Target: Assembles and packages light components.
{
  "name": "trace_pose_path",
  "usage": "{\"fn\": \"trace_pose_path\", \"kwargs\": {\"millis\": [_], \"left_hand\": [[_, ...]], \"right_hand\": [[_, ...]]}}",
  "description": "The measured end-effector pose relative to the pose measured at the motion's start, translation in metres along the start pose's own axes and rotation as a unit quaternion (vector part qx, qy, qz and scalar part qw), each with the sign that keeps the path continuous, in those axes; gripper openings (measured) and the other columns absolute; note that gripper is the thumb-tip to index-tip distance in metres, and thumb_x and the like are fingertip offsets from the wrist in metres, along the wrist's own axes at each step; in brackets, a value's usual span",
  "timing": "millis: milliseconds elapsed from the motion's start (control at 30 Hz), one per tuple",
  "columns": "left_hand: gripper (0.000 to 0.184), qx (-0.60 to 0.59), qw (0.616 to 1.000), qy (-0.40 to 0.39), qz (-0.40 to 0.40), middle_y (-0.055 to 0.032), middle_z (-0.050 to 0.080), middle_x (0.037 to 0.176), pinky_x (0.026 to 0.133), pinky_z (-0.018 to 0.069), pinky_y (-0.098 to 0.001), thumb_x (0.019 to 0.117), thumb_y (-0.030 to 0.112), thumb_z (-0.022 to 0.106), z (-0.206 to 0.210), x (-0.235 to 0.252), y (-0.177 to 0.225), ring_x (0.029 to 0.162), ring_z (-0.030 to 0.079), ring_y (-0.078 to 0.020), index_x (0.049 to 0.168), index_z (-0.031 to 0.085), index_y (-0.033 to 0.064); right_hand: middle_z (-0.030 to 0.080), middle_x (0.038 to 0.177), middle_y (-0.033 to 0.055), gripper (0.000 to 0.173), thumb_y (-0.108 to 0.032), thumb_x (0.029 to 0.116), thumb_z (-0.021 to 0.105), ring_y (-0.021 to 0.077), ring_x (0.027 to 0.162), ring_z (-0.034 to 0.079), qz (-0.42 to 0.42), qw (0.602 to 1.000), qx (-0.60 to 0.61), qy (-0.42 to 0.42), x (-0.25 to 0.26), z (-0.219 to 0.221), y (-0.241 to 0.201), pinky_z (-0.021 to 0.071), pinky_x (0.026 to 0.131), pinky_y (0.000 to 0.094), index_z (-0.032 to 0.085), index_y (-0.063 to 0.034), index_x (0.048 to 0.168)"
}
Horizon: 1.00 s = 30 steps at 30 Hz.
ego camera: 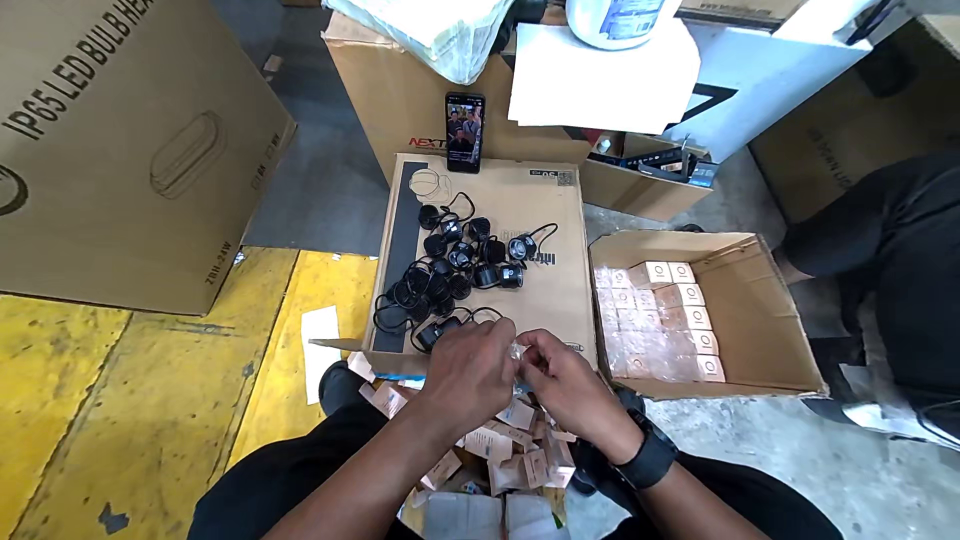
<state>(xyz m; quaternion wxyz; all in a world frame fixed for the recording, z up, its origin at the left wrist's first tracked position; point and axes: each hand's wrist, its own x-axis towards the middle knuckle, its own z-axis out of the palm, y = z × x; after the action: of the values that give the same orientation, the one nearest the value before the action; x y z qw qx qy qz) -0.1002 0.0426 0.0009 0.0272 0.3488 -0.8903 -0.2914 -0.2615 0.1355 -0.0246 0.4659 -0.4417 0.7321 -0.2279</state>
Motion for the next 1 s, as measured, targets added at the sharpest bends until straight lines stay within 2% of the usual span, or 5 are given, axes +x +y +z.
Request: {"fn": "trace_pose_path", "kwargs": {"millis": [133, 333, 600, 833, 1000], "left_hand": [[0.02, -0.021, 0.999, 0.015, 0.02, -0.0057, 0.067, 0.089, 0.077, 0.0552, -0.0439, 0.093, 0.02, 0.059, 0.002, 0.0, -0.001, 0.083, 0.067, -0.0223, 0.109, 0.067, 0.0106], [0.016, -0.009, 0.993, 0.076, 0.095, -0.0073, 0.064, 0.092, 0.071, 0.0574, -0.0409, 0.0929, 0.015, 0.061, 0.011, 0.001, -0.006, 0.083, 0.066, -0.0232, 0.106, 0.07, 0.011], [0.018, 0.016, 0.992, 0.043, 0.118, -0.0108, 0.067, 0.122, 0.084, 0.0581, -0.044, 0.0941, 0.009, 0.056, 0.011, 0.0, -0.009, 0.104, 0.068, -0.0271, 0.099, 0.073, 0.0131], [0.024, 0.066, 0.994, -0.034, 0.077, -0.0117, 0.069, 0.102, 0.08, 0.0561, -0.0477, 0.0988, 0.018, 0.052, 0.013, 0.001, -0.011, 0.097, 0.068, -0.0304, 0.11, 0.073, 0.0127], [0.024, 0.083, 0.991, -0.094, 0.044, -0.011, 0.071, 0.1, 0.084, 0.054, -0.0494, 0.0986, 0.018, 0.053, 0.008, 0.001, -0.008, 0.098, 0.069, -0.03, 0.113, 0.072, 0.0127]], "right_hand": [[0.066, 0.085, -0.0011, 0.035, -0.021, 0.0986, 0.058, 0.0135, 0.072, 0.063, 0.005, 1.0, -0.027, 0.015, 0.0, -0.001, -0.002, 0.0557, 0.068, 0.0388, 0.059, -0.0154, 0.133], [0.064, 0.081, -0.0034, 0.037, -0.023, 0.0976, 0.061, 0.0118, 0.067, 0.061, -0.003, 0.999, -0.016, 0.048, 0.001, -0.003, -0.001, 0.0546, 0.065, 0.0352, 0.059, -0.0151, 0.133], [0.061, 0.075, -0.003, 0.023, -0.024, 0.0941, 0.067, 0.0113, 0.065, 0.06, -0.008, 0.997, 0.006, 0.079, 0.0, -0.003, -0.002, 0.053, 0.062, 0.0337, 0.059, -0.0129, 0.113], [0.059, 0.071, -0.0025, 0.015, -0.026, 0.0958, 0.067, 0.0111, 0.061, 0.057, -0.026, 0.998, 0.015, 0.058, 0.0, -0.003, -0.001, 0.0495, 0.058, 0.0324, 0.06, -0.0134, 0.099], [0.06, 0.074, -0.0019, 0.013, -0.026, 0.0975, 0.065, 0.0116, 0.065, 0.059, -0.031, 0.999, -0.003, 0.029, 0.0, -0.004, -0.002, 0.0509, 0.061, 0.0338, 0.061, -0.0137, 0.1]]}}
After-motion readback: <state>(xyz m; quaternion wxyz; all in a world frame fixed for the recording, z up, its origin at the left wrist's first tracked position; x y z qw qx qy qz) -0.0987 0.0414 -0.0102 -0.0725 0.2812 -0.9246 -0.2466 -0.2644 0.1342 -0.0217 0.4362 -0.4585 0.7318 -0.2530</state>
